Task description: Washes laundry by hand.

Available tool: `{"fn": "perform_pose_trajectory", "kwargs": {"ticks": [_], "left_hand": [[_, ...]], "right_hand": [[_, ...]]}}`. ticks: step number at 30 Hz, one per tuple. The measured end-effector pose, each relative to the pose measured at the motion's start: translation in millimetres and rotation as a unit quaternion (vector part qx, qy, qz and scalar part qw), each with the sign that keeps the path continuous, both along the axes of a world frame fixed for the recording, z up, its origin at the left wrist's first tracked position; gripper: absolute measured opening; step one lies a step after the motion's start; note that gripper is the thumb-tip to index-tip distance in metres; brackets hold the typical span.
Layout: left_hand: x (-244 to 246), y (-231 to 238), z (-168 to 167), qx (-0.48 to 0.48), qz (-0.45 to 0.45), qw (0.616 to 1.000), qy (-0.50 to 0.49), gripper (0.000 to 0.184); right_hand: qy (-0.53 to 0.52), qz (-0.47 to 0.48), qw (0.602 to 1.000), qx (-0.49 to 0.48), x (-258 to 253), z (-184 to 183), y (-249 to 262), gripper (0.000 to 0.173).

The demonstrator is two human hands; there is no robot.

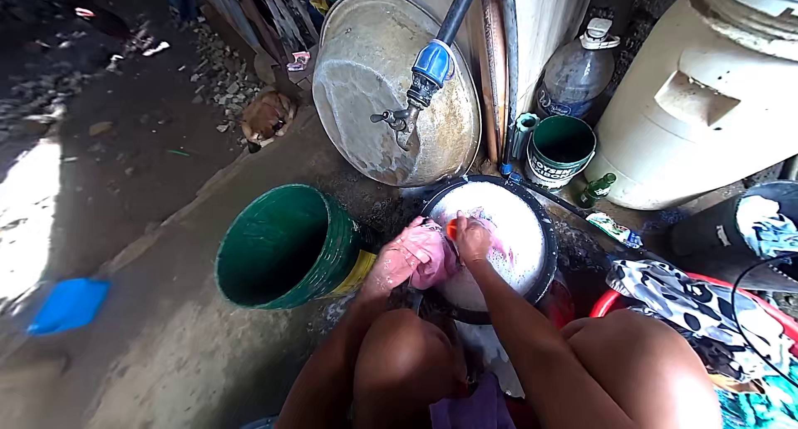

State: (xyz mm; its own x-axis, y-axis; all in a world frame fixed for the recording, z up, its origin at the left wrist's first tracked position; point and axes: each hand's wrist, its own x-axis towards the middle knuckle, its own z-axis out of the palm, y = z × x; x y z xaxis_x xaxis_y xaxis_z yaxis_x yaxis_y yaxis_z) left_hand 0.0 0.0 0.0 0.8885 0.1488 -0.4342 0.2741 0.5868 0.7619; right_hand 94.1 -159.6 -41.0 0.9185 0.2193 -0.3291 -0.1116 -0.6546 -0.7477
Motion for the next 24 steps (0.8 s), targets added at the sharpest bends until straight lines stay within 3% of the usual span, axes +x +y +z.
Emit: {"fn": "perform_pose_trajectory", "kwargs": {"ticks": [3,5,8,11,15,18,22,24], "left_hand": [[-12.8,31.8,-12.2,0.227,-0.083,0.954,0.178,0.044],[-21.4,40.1,-8.9,0.215,-0.157,0.936,0.230,0.049],[-27.2,10.4,8.3,0.102,-0.073,0.972,0.200,0.048],[-17.8,-5.4,-15.3,0.008,-0.050,0.989,0.139,0.049],[-2.2,-25.6,-49.6,-0.011,-0.032,0.987,0.159,0.050],[-0.8,-49.6,-27.1,-0.040,0.008,0.985,0.167,0.052],[6.6,-39.7,-20.2,-0.027,-0.108,0.989,0.097,0.049],[3.5,-48.8,2.0,-0.009,-0.048,0.987,0.155,0.048]], "right_hand": [[0.131,-0.029,0.990,-0.034,-12.4,-67.4,-28.1,0.062],[0.172,-0.004,0.985,-0.009,-28.6,-101.6,-43.5,0.051],[0.186,-0.039,0.981,0.022,-33.4,-126.5,-56.5,0.043],[0.137,-0.076,0.987,0.020,-27.0,-103.4,-38.2,0.048],[0.034,-0.063,0.986,0.151,-45.0,-11.0,12.8,0.052],[-0.140,-0.017,0.970,0.198,-49.5,22.3,31.3,0.056],[-0.052,-0.013,0.998,0.046,-9.3,15.4,-0.1,0.060],[-0.091,0.007,0.993,0.073,-22.1,30.3,11.8,0.059]]}}
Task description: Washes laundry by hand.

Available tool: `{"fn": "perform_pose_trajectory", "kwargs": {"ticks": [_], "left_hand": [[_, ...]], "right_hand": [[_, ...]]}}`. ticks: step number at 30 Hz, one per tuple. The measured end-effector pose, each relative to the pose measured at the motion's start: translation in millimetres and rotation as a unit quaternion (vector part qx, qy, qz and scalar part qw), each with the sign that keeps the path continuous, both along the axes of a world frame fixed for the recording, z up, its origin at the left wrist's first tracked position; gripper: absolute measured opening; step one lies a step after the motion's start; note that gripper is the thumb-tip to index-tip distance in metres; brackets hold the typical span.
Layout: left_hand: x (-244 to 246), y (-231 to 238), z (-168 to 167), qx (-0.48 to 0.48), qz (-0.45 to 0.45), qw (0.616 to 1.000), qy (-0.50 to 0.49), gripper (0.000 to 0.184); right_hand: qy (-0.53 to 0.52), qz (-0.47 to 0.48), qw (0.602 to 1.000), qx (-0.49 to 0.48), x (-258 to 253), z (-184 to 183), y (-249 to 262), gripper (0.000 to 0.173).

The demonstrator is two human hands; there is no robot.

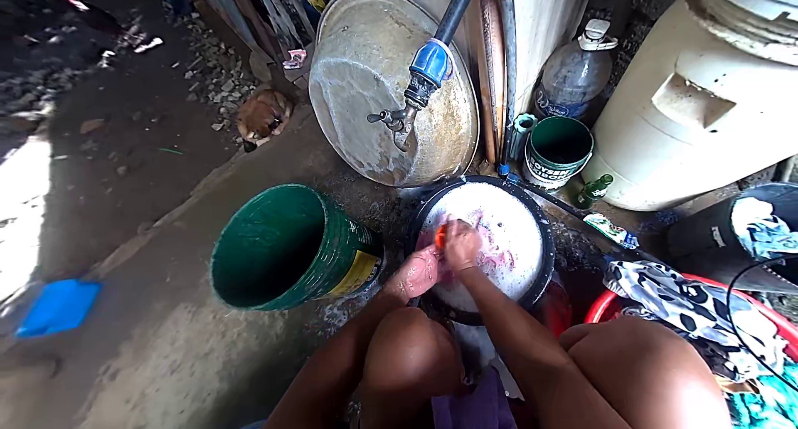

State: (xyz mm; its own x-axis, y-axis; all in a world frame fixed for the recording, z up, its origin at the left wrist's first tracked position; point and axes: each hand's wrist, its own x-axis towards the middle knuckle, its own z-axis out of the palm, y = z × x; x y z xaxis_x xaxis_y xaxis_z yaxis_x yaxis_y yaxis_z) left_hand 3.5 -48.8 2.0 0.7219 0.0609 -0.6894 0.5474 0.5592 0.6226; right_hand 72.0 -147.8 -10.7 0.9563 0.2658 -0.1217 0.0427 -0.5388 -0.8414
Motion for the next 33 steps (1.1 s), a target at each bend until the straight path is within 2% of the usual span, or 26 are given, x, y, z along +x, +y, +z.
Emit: {"fn": "perform_pose_trajectory", "kwargs": {"ticks": [3,4,6,8,9,11,13,15,17,19,20,21,23,25,26,28,30,31,32,33], "left_hand": [[-30.0,12.1,-4.6,0.041,0.031,0.997,-0.059,0.039],[-28.3,9.8,0.8,0.050,0.033,0.997,-0.042,0.040],[-10.9,5.5,5.5,0.032,-0.008,0.999,-0.018,0.047],[-9.1,19.0,-10.5,-0.019,-0.085,0.995,-0.049,0.052],[-10.7,14.8,-5.6,-0.014,-0.065,0.997,-0.030,0.051],[-17.8,8.6,0.8,-0.017,0.028,0.999,-0.014,0.051],[-22.4,18.8,-10.9,-0.055,0.053,0.996,-0.052,0.053],[-13.1,25.1,-4.9,0.057,-0.017,0.997,-0.043,0.043],[-3.1,38.6,2.5,0.212,-0.073,0.974,-0.042,0.040],[2.6,50.2,2.8,0.344,-0.061,0.935,-0.054,0.042],[4.5,55.1,0.9,0.384,-0.055,0.920,-0.055,0.043],[6.6,58.4,-0.3,0.408,-0.055,0.910,-0.059,0.044],[11.1,55.1,2.9,0.422,-0.072,0.901,-0.077,0.043],[15.3,44.0,18.1,0.409,-0.076,0.904,-0.097,0.041],[16.9,40.4,29.4,0.387,-0.061,0.913,-0.113,0.039],[14.7,39.4,61.7,0.320,-0.002,0.933,-0.163,0.036],[6.1,50.7,91.2,0.218,0.055,0.943,-0.244,0.034],[0.6,61.2,99.0,0.151,0.075,0.942,-0.291,0.038],[-3.6,73.2,100.3,0.084,0.096,0.935,-0.330,0.044],[-5.1,85.7,93.5,0.025,0.121,0.927,-0.354,0.050]], "right_hand": [[-0.207,0.007,0.970,0.128,-39.9,11.2,33.1,0.059],[-0.215,0.002,0.967,0.135,-39.0,8.3,31.7,0.058],[-0.105,0.000,0.993,0.057,-16.2,-1.4,9.4,0.056],[-0.001,-0.013,1.000,-0.006,4.8,-9.0,-5.0,0.059],[0.003,-0.007,1.000,-0.012,2.8,-4.8,-3.3,0.060],[-0.087,0.018,0.996,0.025,-23.1,8.7,14.1,0.059],[-0.220,-0.005,0.971,0.097,-41.0,5.6,31.3,0.058],[-0.162,-0.001,0.984,0.073,-29.9,-4.0,15.3,0.057],[-0.006,0.039,0.999,-0.028,2.3,-16.9,-14.9,0.055],[0.074,0.087,0.985,-0.131,28.3,-31.2,-32.1,0.043],[0.079,0.097,0.982,-0.145,32.0,-32.8,-31.7,0.039],[0.065,0.104,0.984,-0.129,32.0,-30.4,-25.7,0.041],[0.042,0.129,0.991,-0.011,23.7,-15.4,-5.0,0.048],[0.043,0.164,0.973,0.154,12.5,-8.7,15.2,0.051],[0.049,0.181,0.962,0.200,10.4,-13.0,19.1,0.053],[0.052,0.205,0.959,0.189,17.5,-39.7,11.8,0.047],[0.085,0.223,0.965,0.106,33.4,-74.6,-10.4,0.039],[0.118,0.205,0.967,0.098,38.5,-89.4,-21.1,0.034],[0.144,0.150,0.969,0.131,38.7,-98.8,-28.4,0.026],[0.178,0.060,0.960,0.210,35.3,-100.4,-29.5,0.020]]}}
